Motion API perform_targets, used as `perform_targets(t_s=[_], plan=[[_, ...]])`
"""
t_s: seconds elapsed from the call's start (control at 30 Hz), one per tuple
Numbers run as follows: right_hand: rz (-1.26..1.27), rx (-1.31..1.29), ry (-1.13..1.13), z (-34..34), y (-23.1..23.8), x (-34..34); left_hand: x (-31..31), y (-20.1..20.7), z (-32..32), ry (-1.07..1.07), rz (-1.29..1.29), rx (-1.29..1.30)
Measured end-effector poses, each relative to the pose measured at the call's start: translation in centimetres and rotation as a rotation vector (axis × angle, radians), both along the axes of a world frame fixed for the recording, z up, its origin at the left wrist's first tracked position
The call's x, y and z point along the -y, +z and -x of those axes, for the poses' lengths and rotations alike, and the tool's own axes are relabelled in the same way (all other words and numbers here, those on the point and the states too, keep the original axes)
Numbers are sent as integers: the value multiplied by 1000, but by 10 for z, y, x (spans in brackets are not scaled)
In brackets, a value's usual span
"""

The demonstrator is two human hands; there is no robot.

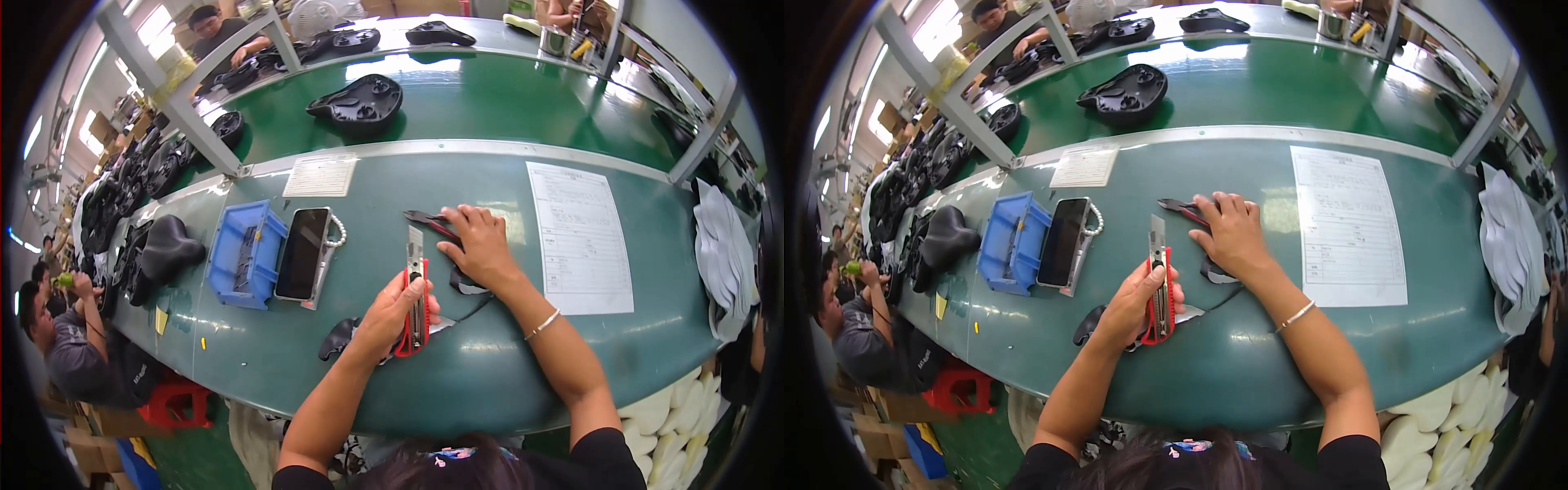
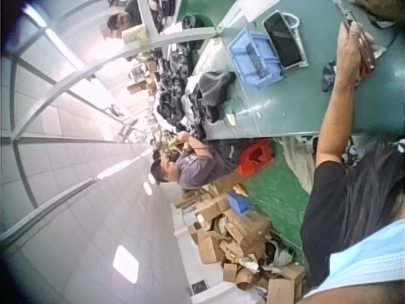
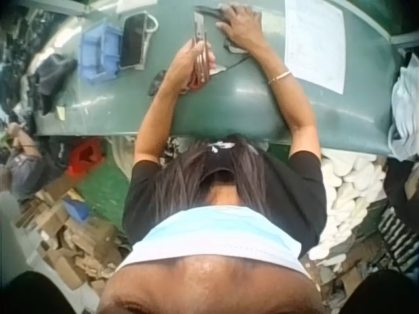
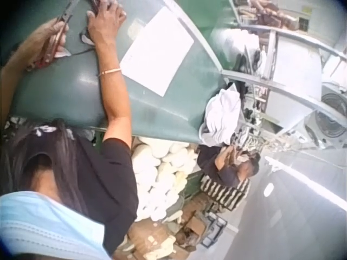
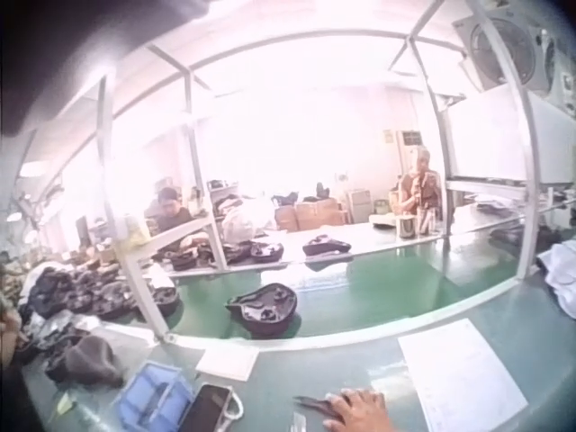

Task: Trimming excess material from the edges and undersides of bicycle seats using a utility knife on a factory assembly line.

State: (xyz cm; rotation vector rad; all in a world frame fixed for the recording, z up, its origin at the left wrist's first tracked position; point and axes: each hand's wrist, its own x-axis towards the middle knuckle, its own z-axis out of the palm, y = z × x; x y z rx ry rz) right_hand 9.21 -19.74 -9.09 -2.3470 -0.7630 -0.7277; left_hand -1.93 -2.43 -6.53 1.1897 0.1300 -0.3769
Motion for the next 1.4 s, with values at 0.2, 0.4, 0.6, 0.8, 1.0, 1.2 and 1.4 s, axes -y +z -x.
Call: perform_targets(t_s=[0.2,0.4,0.6,0.8,1.0,1.2,1.4], plan=[[-192,-193,67,9,-3,-4,-24,11,5,-15,-75,72],[-193,-460,231,88,29,8,-34,19,6,-104,-242,130],[-207,-423,189,92,28,16,-33,17,3,-193,-320,172],[-67,-320,191,99,34,19,-30,25,4,-194,-321,150],[-10,-312,168,102,33,18,-32,27,5,-200,-306,166],[25,-279,153,103,34,15,-35,27,7,-212,-313,169],[35,-300,143,102,34,16,-35,25,5,-251,-347,152]])
